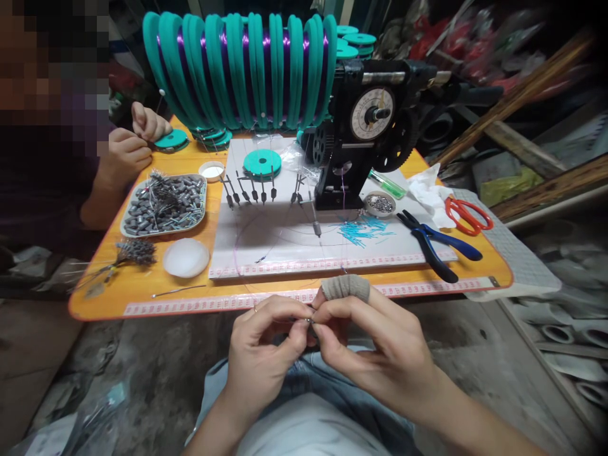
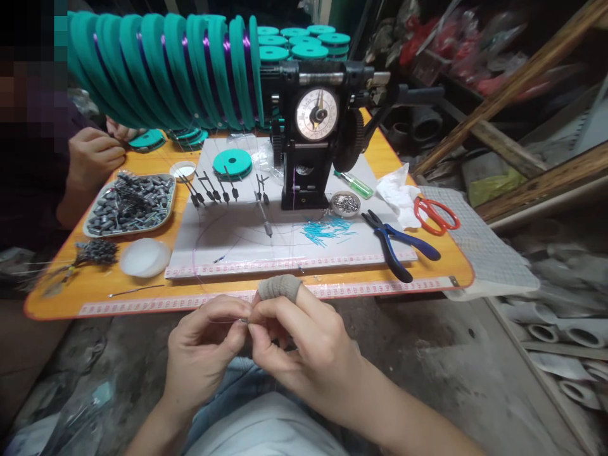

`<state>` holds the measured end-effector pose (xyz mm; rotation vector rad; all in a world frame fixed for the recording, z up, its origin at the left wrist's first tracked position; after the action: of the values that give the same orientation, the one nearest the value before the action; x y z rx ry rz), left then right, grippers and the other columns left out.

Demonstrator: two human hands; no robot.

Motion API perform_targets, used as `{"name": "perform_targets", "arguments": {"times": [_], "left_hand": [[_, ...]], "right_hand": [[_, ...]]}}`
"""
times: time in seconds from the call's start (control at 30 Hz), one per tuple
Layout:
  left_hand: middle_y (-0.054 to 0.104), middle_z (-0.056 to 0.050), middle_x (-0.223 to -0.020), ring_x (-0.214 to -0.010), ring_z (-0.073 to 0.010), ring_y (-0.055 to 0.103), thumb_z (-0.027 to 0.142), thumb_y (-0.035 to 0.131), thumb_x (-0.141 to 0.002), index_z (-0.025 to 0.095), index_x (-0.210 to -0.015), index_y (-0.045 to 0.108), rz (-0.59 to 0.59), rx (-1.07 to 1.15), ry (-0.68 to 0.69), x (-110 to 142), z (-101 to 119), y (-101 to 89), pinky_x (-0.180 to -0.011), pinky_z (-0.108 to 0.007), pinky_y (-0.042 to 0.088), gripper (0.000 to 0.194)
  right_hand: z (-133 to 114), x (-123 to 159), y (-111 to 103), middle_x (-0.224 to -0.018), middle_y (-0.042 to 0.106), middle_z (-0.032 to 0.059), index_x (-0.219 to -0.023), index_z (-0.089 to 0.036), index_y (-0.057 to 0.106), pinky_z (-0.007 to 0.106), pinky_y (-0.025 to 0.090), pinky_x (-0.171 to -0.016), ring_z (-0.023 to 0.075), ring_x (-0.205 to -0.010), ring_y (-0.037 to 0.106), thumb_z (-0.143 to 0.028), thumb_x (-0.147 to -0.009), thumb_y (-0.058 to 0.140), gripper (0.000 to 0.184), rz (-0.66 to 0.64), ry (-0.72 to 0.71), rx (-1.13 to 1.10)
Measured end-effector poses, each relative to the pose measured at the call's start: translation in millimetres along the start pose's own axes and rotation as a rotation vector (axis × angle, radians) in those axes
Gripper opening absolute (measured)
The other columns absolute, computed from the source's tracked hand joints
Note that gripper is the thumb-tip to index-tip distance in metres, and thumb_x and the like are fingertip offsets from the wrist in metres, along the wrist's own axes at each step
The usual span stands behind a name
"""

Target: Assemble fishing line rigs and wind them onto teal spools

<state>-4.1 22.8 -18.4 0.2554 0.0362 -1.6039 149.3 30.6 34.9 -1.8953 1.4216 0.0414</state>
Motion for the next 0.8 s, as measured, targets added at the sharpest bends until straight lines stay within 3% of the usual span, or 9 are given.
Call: {"name": "perform_targets", "arguments": {"times": [0.47, 0.67, 0.8], "left_hand": [[0.071, 0.005, -0.089, -0.071, -0.0049, 0.068, 0.012, 0.068, -0.087, 0.030, -0.095, 0.074, -0.002, 0.034, -0.013, -0.4, -3.7, 1.0, -0.076, -0.011, 0.057, 0.021], [0.076, 0.008, -0.085, -0.076, -0.0047, 0.071, 0.012, 0.073, -0.083, 0.033, -0.091, 0.078, 0.093, -0.080, 0.028, 2.0, -1.7, -2.8, -0.076, -0.006, 0.055, 0.022], [0.078, 0.007, -0.096, -0.081, -0.0077, 0.074, 0.014, 0.077, -0.080, 0.037, -0.106, 0.075, 0.107, -0.091, -0.053, 6.4, -2.3, -1.8, -0.078, -0.008, 0.057, 0.035]], "right_hand": [[1.3, -0.4, -0.6, -0.086, 0.061, 0.0026, -0.094, -0.014, 0.063, 0.015, 0.050, -0.064, 0.0059, -0.068, 0.057, -0.006, -0.085, 0.062, 0.012, 0.008, -0.004, 0.009], [1.6, 0.0, 3.7, -0.088, 0.063, 0.0040, -0.095, -0.012, 0.062, 0.018, 0.052, -0.068, 0.0091, -0.075, 0.062, -0.004, -0.087, 0.061, 0.011, 0.038, -0.091, 0.108], [2.0, 5.2, 9.9, -0.088, 0.068, 0.0062, -0.103, -0.010, 0.061, 0.028, 0.056, -0.068, 0.0168, -0.077, 0.066, -0.009, -0.091, 0.060, 0.012, 0.038, -0.213, 0.286]]}}
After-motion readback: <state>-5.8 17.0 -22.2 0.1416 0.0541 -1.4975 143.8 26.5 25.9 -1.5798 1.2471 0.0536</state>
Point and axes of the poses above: each hand's wrist, its own x-axis away from the middle knuckle, its own y-axis out of the palm, z = x × y, the point moved 4 cm from there along -x, towards the middle knuckle
